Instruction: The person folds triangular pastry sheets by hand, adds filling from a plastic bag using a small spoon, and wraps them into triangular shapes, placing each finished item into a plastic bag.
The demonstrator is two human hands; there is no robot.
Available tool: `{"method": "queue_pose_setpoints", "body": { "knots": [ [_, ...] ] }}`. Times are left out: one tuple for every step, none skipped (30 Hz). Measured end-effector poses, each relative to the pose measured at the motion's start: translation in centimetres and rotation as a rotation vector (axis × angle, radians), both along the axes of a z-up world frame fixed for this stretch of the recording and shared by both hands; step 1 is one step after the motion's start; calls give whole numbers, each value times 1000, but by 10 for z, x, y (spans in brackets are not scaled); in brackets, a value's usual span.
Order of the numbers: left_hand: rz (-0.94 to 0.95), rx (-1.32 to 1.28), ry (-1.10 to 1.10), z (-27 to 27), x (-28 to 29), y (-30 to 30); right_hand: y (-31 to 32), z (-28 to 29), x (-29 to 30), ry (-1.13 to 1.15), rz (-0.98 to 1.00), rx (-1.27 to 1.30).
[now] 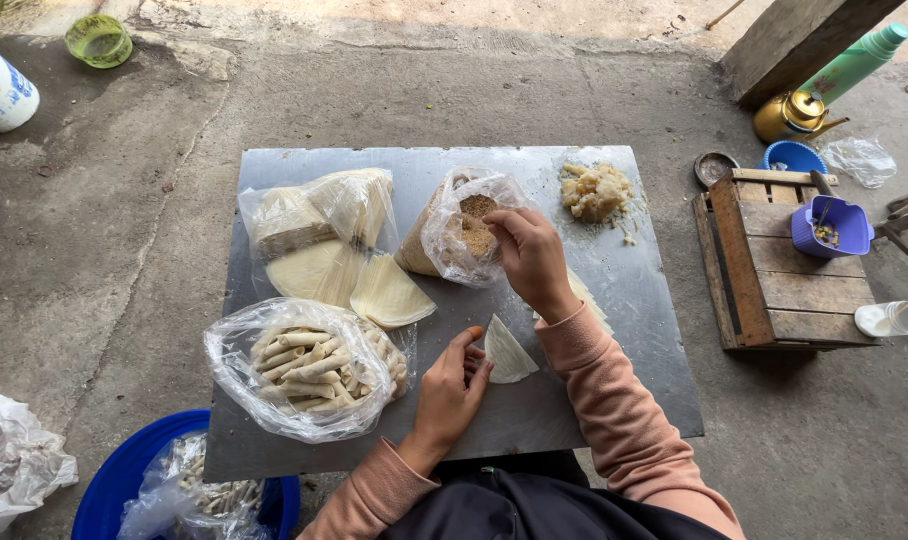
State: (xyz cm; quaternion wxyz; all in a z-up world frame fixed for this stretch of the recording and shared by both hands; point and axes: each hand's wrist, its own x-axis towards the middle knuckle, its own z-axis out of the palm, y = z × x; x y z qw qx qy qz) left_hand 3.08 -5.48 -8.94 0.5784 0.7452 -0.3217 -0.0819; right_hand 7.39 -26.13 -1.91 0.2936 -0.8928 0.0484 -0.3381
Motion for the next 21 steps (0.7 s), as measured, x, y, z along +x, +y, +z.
{"method": "queue_pose_setpoints", "body": {
  "knots": [
    [0,-2,6,0,0,0,0,-2,-3,5,-18,62],
    [0,-1,2,0,0,-1,-1,-6,-7,9,-35,124],
    [-1,0,-2,0,0,-1,-1,-10,-10,13,-52,186],
    [2,2,-5,0,0,-1,-2,-15,-11,26,-86,285],
    [-6,-2,2,1,-1,-1,-3,-20,-13,39,-120,383],
    [-11,-7,8,2,-1,-1,-4,-27,-13,52,-151,481],
    [-17,-11,14,3,-1,0,-6,-32,-14,-7,-111,521],
    [-19,-6,19,3,-1,0,-9,-37,-15,-66,-68,560],
    [-22,0,24,4,-1,1,-13,-41,-16,-124,-25,599],
    [-25,6,29,4,-1,1,-15,-43,-17,-126,-31,637],
    [-22,8,34,4,0,2,-17,-45,-19,-128,-37,674],
    [-20,9,40,4,0,2,-19,-46,-21,-130,-44,711],
    [-18,10,47,4,0,2,-20,-45,-23,-132,-43,733],
    [-18,8,53,3,0,2,-22,-44,-26,-134,-44,755],
    [-18,6,60,2,0,2,-23,-42,-29,-137,-44,776],
    [-18,5,67,2,1,2,-24,-39,-32,-158,-22,837],
    [-15,0,69,1,1,2,-25,-36,-37,-179,1,897],
    [-12,-3,71,1,0,2,-24,-34,-43,-199,24,958],
    [-9,-6,74,1,0,2,-24,-31,-50,-204,22,985],
    [-3,-15,73,1,0,2,-24,-28,-59,-208,20,1013],
    [3,-23,73,1,0,3,-23,-25,-69,-211,18,1040]
  ]
}}
